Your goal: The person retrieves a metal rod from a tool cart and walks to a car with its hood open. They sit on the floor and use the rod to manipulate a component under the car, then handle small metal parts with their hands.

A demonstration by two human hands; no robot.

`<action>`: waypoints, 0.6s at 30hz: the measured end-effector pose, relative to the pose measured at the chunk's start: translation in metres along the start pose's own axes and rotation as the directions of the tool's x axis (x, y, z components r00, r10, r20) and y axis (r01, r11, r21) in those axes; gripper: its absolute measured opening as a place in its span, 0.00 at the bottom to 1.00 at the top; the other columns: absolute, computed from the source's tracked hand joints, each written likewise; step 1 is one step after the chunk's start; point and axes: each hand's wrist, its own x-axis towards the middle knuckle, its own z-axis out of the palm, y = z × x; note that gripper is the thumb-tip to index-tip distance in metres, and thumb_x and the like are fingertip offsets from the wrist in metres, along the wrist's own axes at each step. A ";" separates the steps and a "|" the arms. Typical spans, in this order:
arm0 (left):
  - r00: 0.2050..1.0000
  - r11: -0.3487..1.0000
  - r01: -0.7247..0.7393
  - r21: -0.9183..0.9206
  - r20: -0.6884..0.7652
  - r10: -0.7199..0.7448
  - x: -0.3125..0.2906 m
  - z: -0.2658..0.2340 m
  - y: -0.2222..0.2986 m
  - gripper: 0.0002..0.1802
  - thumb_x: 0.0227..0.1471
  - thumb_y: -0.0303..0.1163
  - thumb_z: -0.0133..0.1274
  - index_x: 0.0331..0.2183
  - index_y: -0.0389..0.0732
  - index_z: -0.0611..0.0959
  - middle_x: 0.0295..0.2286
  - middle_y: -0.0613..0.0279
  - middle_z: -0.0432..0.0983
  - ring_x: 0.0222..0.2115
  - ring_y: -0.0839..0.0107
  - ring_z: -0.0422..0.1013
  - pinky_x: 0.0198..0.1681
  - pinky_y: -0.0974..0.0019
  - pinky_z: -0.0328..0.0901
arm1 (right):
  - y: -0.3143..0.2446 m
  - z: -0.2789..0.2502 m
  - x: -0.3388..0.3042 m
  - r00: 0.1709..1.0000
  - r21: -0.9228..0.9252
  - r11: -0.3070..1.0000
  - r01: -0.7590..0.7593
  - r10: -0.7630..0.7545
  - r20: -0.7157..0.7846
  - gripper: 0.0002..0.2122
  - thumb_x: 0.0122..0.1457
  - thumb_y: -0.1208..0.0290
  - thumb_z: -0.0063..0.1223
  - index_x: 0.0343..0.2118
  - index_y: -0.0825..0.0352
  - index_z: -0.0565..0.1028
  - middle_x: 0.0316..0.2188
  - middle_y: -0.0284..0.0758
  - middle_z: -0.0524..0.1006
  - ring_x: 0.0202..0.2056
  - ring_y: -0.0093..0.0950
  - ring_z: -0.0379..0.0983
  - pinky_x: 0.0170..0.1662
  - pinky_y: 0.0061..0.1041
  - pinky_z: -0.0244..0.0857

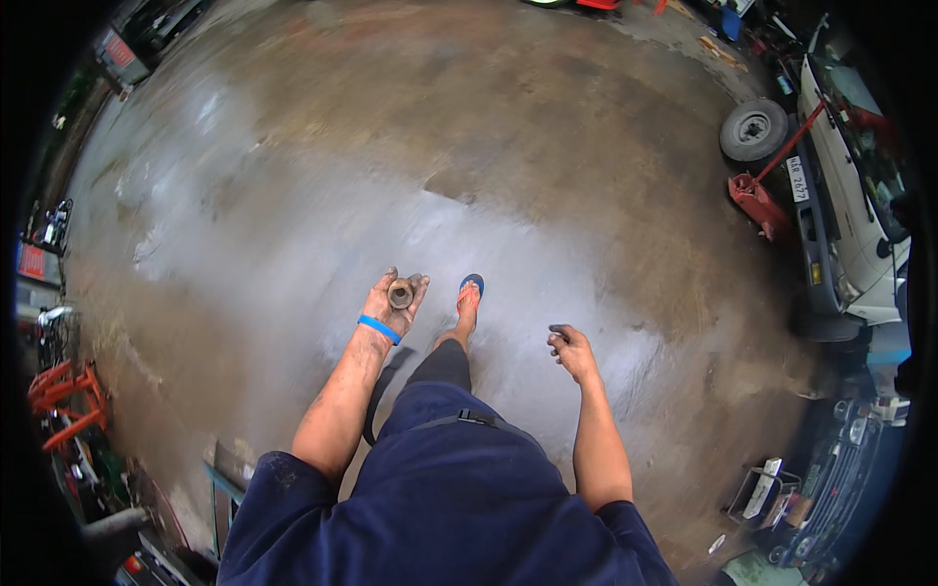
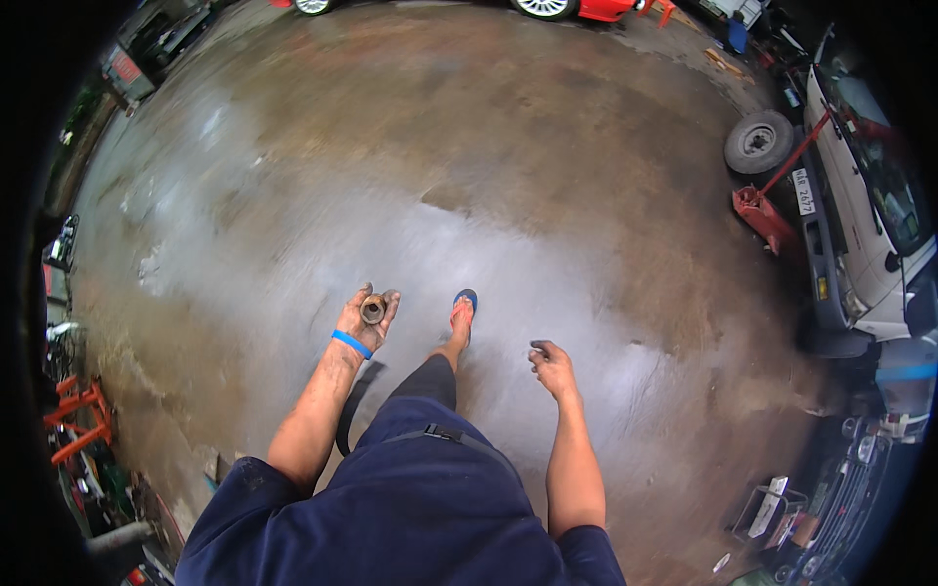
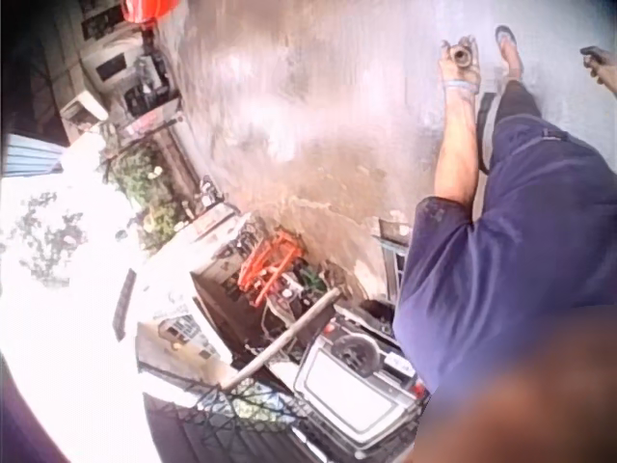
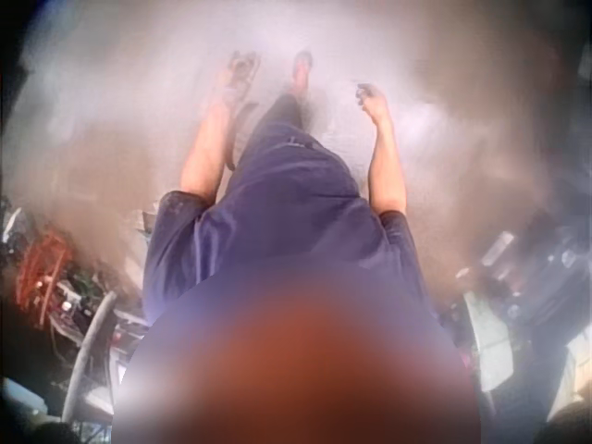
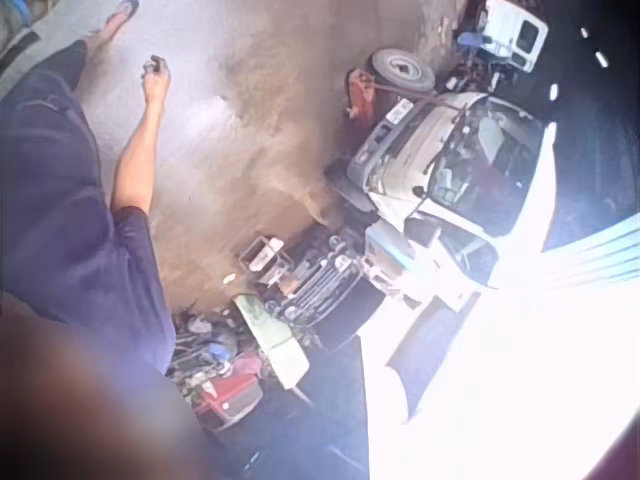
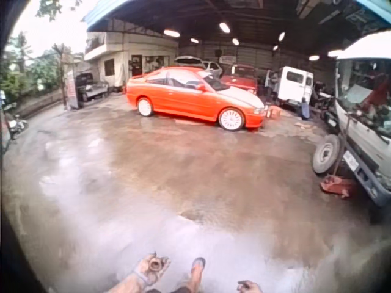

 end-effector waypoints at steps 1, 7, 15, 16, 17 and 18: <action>0.999 0.999 0.041 -0.024 0.004 -0.041 0.040 0.046 -0.014 0.14 0.65 0.39 0.42 0.43 0.37 0.68 0.39 0.44 0.72 0.41 0.51 0.75 0.45 0.55 0.78 | 0.007 -0.037 0.046 0.996 -0.014 0.999 -0.050 0.049 -0.069 0.14 0.60 0.68 0.54 0.48 0.67 0.75 0.30 0.34 0.79 0.26 0.23 0.73 0.28 0.24 0.69; 0.985 0.986 0.157 -0.056 -0.064 -0.160 0.143 0.188 -0.061 0.17 0.64 0.38 0.44 0.37 0.30 0.68 0.36 0.45 0.73 0.40 0.50 0.75 0.43 0.59 0.79 | 0.138 -0.142 0.036 0.806 0.139 0.828 -0.544 0.561 -0.188 0.09 0.57 0.74 0.49 0.39 0.68 0.77 0.28 0.38 0.79 0.25 0.29 0.75 0.24 0.29 0.69; 0.938 0.692 0.241 0.681 0.019 -0.346 0.277 0.292 -0.078 0.15 0.60 0.45 0.51 0.24 0.52 0.72 0.20 0.73 0.68 0.26 0.76 0.67 0.47 0.60 0.69 | 0.242 -0.087 0.041 0.558 0.007 0.565 -0.825 0.813 0.165 0.08 0.57 0.67 0.52 0.28 0.63 0.80 0.24 0.39 0.79 0.22 0.32 0.76 0.22 0.35 0.68; 0.969 0.606 0.171 0.777 -0.021 -0.245 0.294 0.294 -0.081 0.16 0.60 0.46 0.51 0.24 0.51 0.71 0.18 0.73 0.66 0.23 0.76 0.66 0.42 0.61 0.69 | 0.236 -0.073 0.050 0.498 0.260 0.441 -0.859 0.835 0.233 0.08 0.58 0.65 0.54 0.26 0.63 0.79 0.20 0.37 0.78 0.18 0.27 0.73 0.20 0.32 0.64; 0.882 0.526 0.104 0.844 0.166 -0.441 0.316 0.299 -0.069 0.16 0.60 0.45 0.51 0.25 0.47 0.71 0.15 0.72 0.63 0.16 0.75 0.62 0.33 0.61 0.71 | 0.229 -0.079 0.082 0.495 0.017 0.534 -0.845 0.771 0.401 0.10 0.59 0.65 0.51 0.25 0.64 0.77 0.23 0.36 0.77 0.21 0.26 0.73 0.21 0.32 0.64; 0.980 0.369 -0.023 0.929 0.094 -0.175 0.332 0.293 -0.074 0.17 0.59 0.43 0.52 0.25 0.43 0.71 0.13 0.71 0.60 0.11 0.74 0.59 0.23 0.59 0.70 | 0.219 -0.105 0.124 0.676 0.129 0.727 -0.674 0.537 0.505 0.10 0.59 0.65 0.51 0.26 0.64 0.77 0.23 0.36 0.77 0.22 0.26 0.73 0.22 0.32 0.65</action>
